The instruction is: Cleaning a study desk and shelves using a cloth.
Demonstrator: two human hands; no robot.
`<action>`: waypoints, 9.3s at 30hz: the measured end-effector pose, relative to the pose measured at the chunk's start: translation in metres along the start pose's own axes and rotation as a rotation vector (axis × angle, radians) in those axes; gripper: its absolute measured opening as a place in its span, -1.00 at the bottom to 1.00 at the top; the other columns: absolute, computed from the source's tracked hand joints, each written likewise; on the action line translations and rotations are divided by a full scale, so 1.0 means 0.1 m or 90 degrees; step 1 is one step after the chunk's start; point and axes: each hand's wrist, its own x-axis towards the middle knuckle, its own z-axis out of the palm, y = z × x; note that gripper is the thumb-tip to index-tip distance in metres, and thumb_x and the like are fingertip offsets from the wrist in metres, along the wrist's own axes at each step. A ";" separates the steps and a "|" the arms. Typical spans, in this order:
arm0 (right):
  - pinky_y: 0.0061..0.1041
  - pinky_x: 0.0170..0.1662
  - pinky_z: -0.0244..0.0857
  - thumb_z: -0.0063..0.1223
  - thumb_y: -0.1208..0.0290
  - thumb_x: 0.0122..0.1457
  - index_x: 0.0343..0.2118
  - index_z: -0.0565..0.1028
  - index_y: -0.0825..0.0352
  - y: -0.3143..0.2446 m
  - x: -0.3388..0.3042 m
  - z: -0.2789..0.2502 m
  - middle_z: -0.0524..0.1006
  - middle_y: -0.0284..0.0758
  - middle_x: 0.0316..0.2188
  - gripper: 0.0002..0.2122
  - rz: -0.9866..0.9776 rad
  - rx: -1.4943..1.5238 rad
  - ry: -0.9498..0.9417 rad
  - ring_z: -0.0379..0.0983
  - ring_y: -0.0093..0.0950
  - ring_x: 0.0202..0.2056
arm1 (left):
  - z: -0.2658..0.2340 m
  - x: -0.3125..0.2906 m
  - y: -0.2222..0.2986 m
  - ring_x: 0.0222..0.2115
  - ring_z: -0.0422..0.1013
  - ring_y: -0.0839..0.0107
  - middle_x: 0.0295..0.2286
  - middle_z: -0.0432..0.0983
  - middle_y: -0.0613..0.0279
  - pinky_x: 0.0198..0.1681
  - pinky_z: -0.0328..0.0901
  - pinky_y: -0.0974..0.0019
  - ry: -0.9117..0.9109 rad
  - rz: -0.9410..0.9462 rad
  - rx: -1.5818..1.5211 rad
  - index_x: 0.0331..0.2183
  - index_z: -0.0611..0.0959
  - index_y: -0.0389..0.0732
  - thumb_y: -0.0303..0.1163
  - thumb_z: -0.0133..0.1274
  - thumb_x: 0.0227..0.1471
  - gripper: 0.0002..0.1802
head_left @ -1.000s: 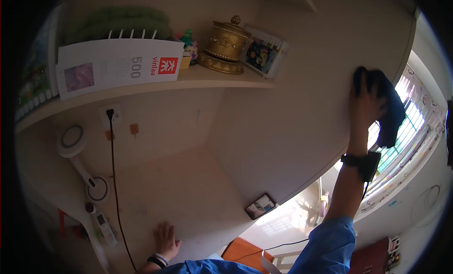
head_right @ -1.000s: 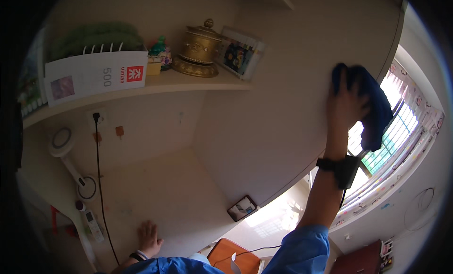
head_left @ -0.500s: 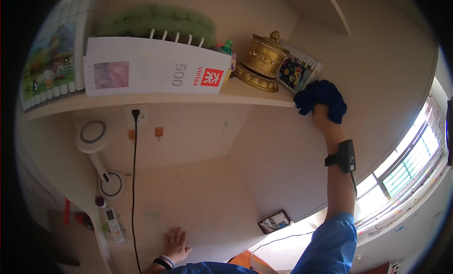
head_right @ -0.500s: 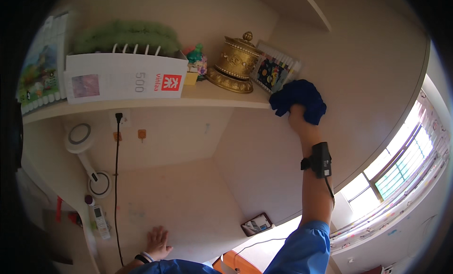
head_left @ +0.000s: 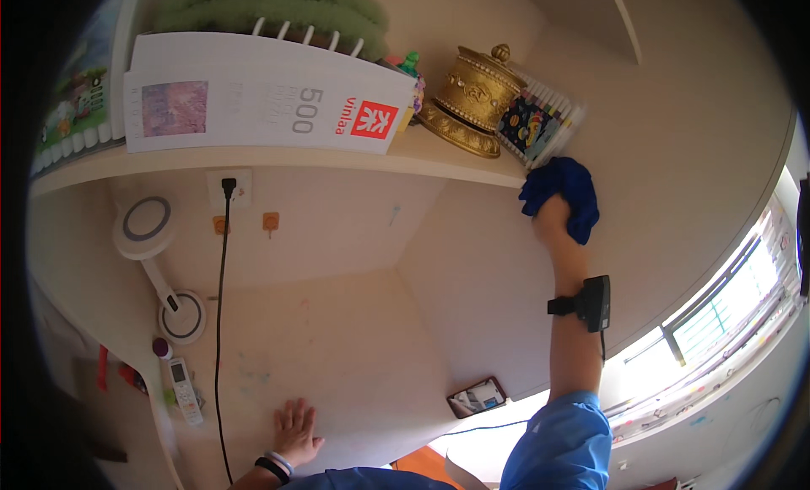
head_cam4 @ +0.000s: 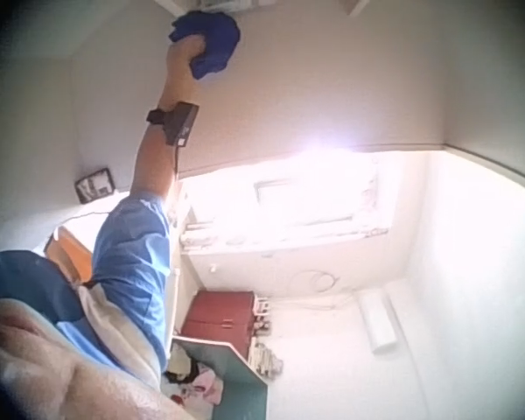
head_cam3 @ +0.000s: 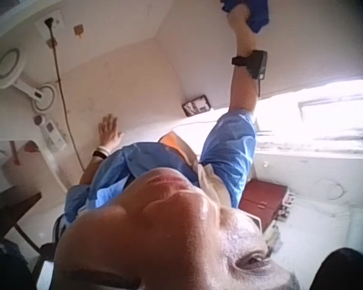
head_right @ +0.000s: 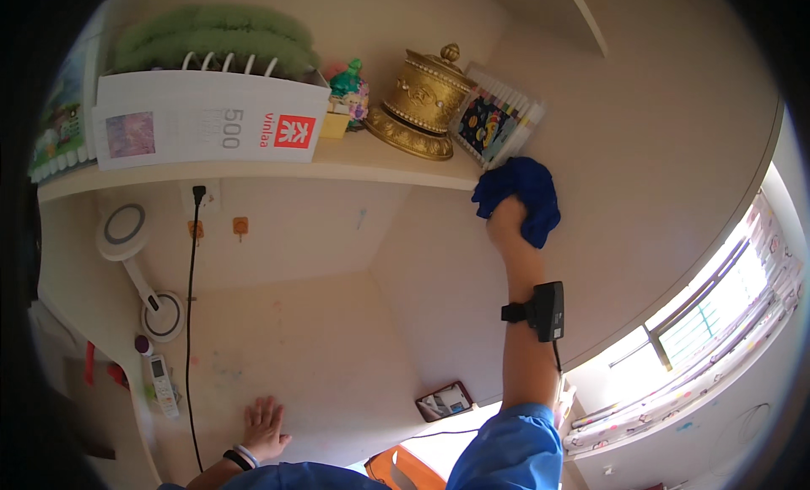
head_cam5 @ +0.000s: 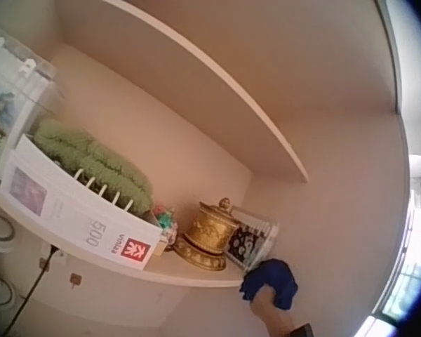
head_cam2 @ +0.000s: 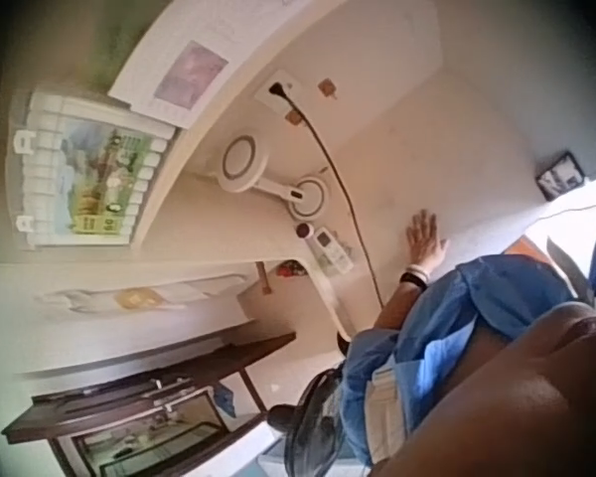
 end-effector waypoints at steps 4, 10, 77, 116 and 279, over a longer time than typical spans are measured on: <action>-0.38 -0.27 0.31 -0.07 0.68 -0.06 -0.47 0.52 0.29 0.06 -0.05 0.11 0.49 -0.27 -0.54 -0.84 -0.151 -0.020 0.053 0.45 -0.25 -0.38 | -0.03 -0.06 -0.01 0.30 -0.38 -0.14 0.29 -0.25 -0.04 0.24 -0.46 -0.31 -0.009 -0.001 0.031 0.24 0.15 -0.14 0.10 -0.03 0.02 -0.13; -0.47 -0.36 0.32 -0.05 0.66 0.00 -0.45 0.50 0.33 0.06 0.20 -0.03 0.51 -0.29 -0.56 -0.88 -0.013 0.167 -0.104 0.46 -0.34 -0.47 | -0.04 -0.12 0.02 0.30 -0.36 -0.13 0.29 -0.25 -0.03 0.24 -0.44 -0.31 -0.019 -0.012 -0.013 0.25 0.13 -0.13 0.11 -0.03 0.02 -0.12; -0.21 -0.11 0.36 0.25 0.18 -0.02 -0.08 0.44 0.46 0.29 0.47 0.20 0.54 0.03 -0.24 -0.48 0.334 0.026 0.007 0.50 -0.07 -0.16 | 0.08 -0.01 -0.01 0.31 -0.43 -0.01 0.31 -0.37 0.09 0.26 -0.47 -0.23 -0.035 -0.029 0.068 0.28 0.03 0.01 0.16 -0.10 0.05 -0.12; -0.15 0.16 0.13 0.27 0.36 -0.06 -0.08 0.44 0.34 -2.79 -5.31 -1.01 0.34 -0.05 -0.02 -0.56 0.322 0.266 -0.578 0.14 0.03 0.11 | -0.16 0.16 0.14 0.30 -0.61 -0.02 0.30 -0.60 0.10 0.26 -0.54 -0.21 -0.244 -0.048 0.132 0.30 -0.22 -0.03 0.03 -0.08 0.10 -0.04; -0.41 0.04 0.12 0.09 0.52 0.00 -0.51 0.44 0.42 -0.70 -7.24 -6.70 0.46 -0.23 -0.27 -0.91 1.009 0.463 -0.182 0.30 -0.44 -0.14 | 2.77 -3.16 5.08 -0.20 0.37 0.21 -0.23 0.37 0.12 -0.12 0.29 0.25 -0.496 0.418 -0.645 -0.13 0.51 -0.23 -0.56 0.04 -0.05 -0.65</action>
